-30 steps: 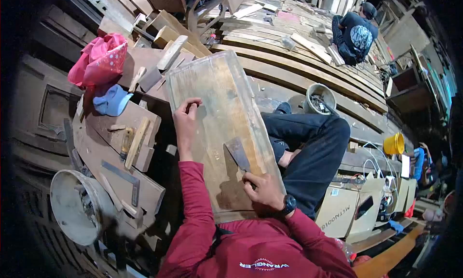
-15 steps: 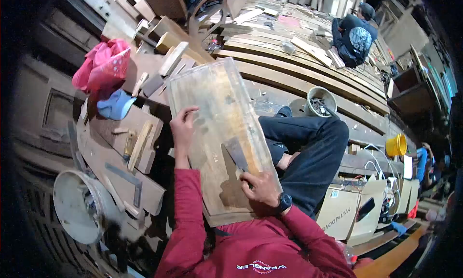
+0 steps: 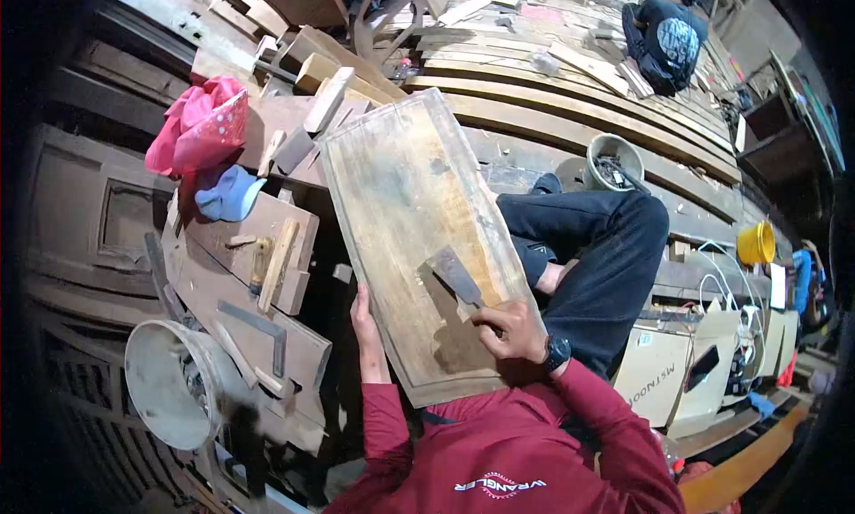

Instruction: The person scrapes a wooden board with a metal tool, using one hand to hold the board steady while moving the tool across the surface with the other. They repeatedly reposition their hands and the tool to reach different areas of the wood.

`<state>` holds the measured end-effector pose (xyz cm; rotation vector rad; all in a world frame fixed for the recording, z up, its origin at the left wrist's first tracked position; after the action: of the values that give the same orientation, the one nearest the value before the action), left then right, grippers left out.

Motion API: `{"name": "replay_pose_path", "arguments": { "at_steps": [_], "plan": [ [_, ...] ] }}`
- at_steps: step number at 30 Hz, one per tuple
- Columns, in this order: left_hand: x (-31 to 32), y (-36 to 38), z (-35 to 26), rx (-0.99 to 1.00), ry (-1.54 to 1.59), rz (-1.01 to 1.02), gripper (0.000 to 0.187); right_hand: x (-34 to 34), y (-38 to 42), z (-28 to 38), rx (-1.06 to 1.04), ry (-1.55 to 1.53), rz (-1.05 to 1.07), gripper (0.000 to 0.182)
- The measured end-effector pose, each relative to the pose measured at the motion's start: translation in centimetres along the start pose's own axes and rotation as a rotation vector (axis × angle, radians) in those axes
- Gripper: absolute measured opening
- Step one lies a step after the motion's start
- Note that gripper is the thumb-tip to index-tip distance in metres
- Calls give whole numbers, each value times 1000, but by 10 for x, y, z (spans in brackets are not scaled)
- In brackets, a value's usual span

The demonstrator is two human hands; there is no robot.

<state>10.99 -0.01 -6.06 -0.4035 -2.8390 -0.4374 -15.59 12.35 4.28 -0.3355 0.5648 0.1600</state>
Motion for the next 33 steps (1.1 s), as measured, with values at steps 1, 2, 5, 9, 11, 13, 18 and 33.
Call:
{"name": "replay_pose_path", "arguments": {
  "at_steps": [1,2,5,9,11,13,18,33],
  "plan": [
    [-3,0,2,11,6,-17,59,-3,1,1,-10,-13,-36,12],
    [-3,-2,3,26,13,-30,59,0,3,-5,24,12,2,12],
    [7,1,1,30,79,30,58,-3,2,-7,17,22,-6,12],
    [14,6,4,26,93,-4,60,-8,1,-4,9,53,2,12],
    [11,8,12,49,116,-30,52,-13,0,0,53,60,16,11],
    [10,10,7,72,35,-63,45,-15,0,5,104,69,26,11],
    [5,10,-70,432,-566,-516,28,-1,30,20,251,38,-8,9],
    [123,-191,-116,482,-322,-141,18,-3,-27,4,359,-2,-51,19]
  ]
}}
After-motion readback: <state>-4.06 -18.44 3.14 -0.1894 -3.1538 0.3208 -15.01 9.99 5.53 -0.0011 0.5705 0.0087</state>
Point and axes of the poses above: each hand's wrist, its own y-axis away from the middle knuckle, its own x-axis out of the palm, z = x × y, the point moved 8 cm from there along -y, towards the middle knuckle, and after that the axes turned 13 degrees about z, right-handed, at the moved point
